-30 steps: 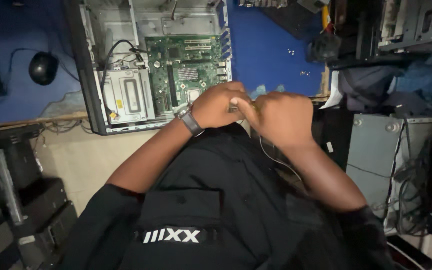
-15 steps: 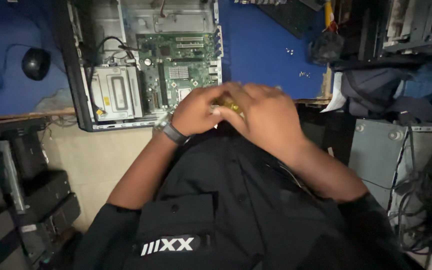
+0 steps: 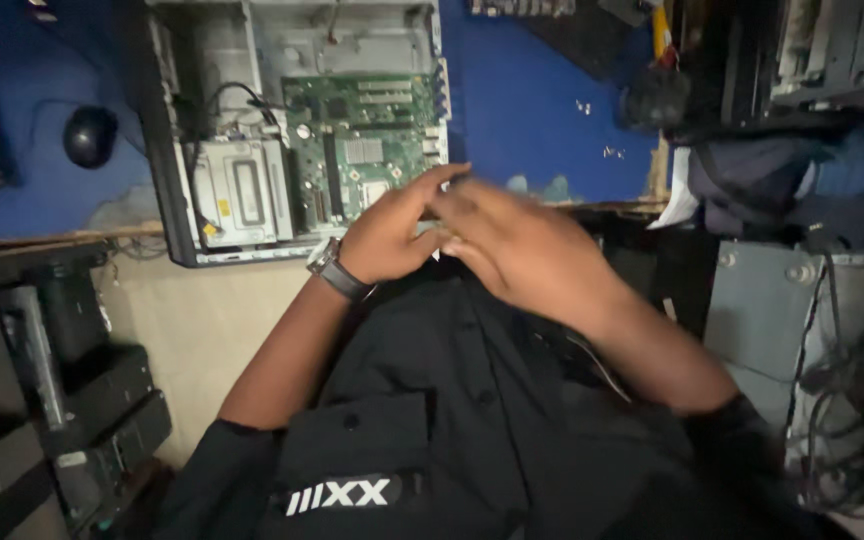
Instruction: The person uses a yellow screwdriver to fasten screws into a power supply unit on a blue workbench, then places a motherboard into an open computer case and secures it with screws. The person handles the power supply, motherboard, and case while working in a cluttered repair workspace.
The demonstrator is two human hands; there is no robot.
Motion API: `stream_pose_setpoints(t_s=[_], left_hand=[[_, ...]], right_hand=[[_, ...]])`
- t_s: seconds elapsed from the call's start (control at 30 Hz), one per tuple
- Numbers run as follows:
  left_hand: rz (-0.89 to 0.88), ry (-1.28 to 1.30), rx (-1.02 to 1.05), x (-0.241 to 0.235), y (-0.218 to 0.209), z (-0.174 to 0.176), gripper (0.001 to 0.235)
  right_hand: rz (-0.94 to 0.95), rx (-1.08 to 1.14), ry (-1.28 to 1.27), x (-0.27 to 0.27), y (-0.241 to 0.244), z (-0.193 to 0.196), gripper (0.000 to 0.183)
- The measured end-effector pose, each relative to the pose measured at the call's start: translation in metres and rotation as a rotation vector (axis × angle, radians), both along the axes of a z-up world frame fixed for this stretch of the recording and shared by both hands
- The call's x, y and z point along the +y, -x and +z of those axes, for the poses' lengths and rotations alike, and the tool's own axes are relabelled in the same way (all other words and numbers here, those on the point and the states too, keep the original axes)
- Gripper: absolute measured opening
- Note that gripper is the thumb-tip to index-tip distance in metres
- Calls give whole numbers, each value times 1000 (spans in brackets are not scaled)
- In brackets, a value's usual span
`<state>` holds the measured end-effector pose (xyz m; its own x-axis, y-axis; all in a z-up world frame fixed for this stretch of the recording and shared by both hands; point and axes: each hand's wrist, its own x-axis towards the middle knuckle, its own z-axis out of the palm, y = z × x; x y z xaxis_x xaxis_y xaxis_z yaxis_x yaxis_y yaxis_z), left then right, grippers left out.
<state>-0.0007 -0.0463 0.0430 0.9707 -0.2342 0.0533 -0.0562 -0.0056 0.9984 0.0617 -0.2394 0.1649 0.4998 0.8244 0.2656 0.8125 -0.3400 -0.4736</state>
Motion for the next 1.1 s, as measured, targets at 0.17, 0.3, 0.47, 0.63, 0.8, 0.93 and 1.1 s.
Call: stream_pose_setpoints(t_s=[0.17, 0.3, 0.47, 0.63, 0.8, 0.93, 1.1], left_hand=[[-14, -247, -73, 2, 0, -7, 44], [69, -428, -82, -2, -4, -10, 27], [-63, -129, 113, 12, -7, -1, 52], [-56, -178, -125, 4, -9, -5, 38], [113, -313, -131, -2, -8, -16, 31], [71, -222, -180, 5, -11, -16, 34], [27, -171, 88, 5, -13, -16, 51]], right_hand=[[-175, 51, 241, 9, 8, -18, 29], [-237, -28, 323, 18, 4, -29, 31], [32, 81, -55, 4, 0, -4, 38], [-84, 169, 114, 7, 1, -9, 31], [-171, 63, 51, 14, 12, -32, 26], [-205, 41, -8, 15, 17, -47, 26], [-221, -19, -45, 14, 13, -48, 27]])
